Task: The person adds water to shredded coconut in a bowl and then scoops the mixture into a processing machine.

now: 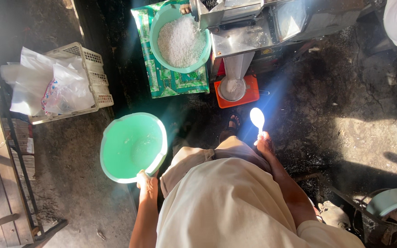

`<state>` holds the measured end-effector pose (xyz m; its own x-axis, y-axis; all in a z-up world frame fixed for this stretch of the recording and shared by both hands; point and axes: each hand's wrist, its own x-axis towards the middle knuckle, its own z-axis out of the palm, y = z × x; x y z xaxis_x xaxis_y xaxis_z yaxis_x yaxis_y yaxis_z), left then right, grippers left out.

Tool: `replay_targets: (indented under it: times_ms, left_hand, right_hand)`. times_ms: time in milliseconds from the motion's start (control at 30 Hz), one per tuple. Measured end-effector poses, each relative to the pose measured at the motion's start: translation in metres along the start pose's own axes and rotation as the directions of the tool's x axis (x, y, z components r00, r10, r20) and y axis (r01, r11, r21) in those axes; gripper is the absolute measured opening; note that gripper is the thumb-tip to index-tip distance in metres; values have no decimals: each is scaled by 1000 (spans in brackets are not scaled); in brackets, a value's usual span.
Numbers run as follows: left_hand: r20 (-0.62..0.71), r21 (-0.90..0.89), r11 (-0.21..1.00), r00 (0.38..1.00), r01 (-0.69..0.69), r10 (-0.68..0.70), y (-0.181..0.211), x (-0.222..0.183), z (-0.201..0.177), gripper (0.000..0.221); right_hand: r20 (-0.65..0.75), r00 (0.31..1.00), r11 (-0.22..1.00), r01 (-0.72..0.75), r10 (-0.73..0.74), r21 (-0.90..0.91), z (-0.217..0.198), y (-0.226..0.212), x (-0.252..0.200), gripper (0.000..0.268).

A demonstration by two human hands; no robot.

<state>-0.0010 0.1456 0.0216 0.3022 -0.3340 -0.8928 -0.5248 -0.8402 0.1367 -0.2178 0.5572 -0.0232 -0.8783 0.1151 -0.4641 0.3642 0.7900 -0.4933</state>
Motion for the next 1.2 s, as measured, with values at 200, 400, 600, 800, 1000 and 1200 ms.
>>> replay_targets:
  times_ms: [200, 400, 600, 800, 1000, 1200]
  left_hand:
    - [-162, -380, 917, 985, -121, 63, -4, 3, 29, 82]
    - [-413, -698, 644, 911, -313, -4, -16, 17, 50, 67]
    - [-37, -967, -254, 999, -33, 11, 10, 34, 67, 68]
    - [-499, -487, 796, 863, -359, 84, 68, 49, 111, 54]
    - [-486, -31, 932, 820, -361, 302, 121, 102, 131, 58]
    - [-307, 245, 829, 771, -502, 557, 162, 159, 169, 66]
  right_hand:
    - [119, 987, 980, -85, 107, -178, -32, 16, 39, 30]
    - [170, 979, 959, 155, -116, -237, -40, 13, 59, 28]
    - [207, 955, 880, 97, -215, 466, -16, -21, 82, 42]
    - [223, 940, 881, 133, -257, 455, 60, -94, 77, 34]
    - [254, 891, 410, -85, -376, 908, 170, -164, 121, 85]
    - [139, 983, 986, 104, -122, 132, 230, -229, 217, 42]
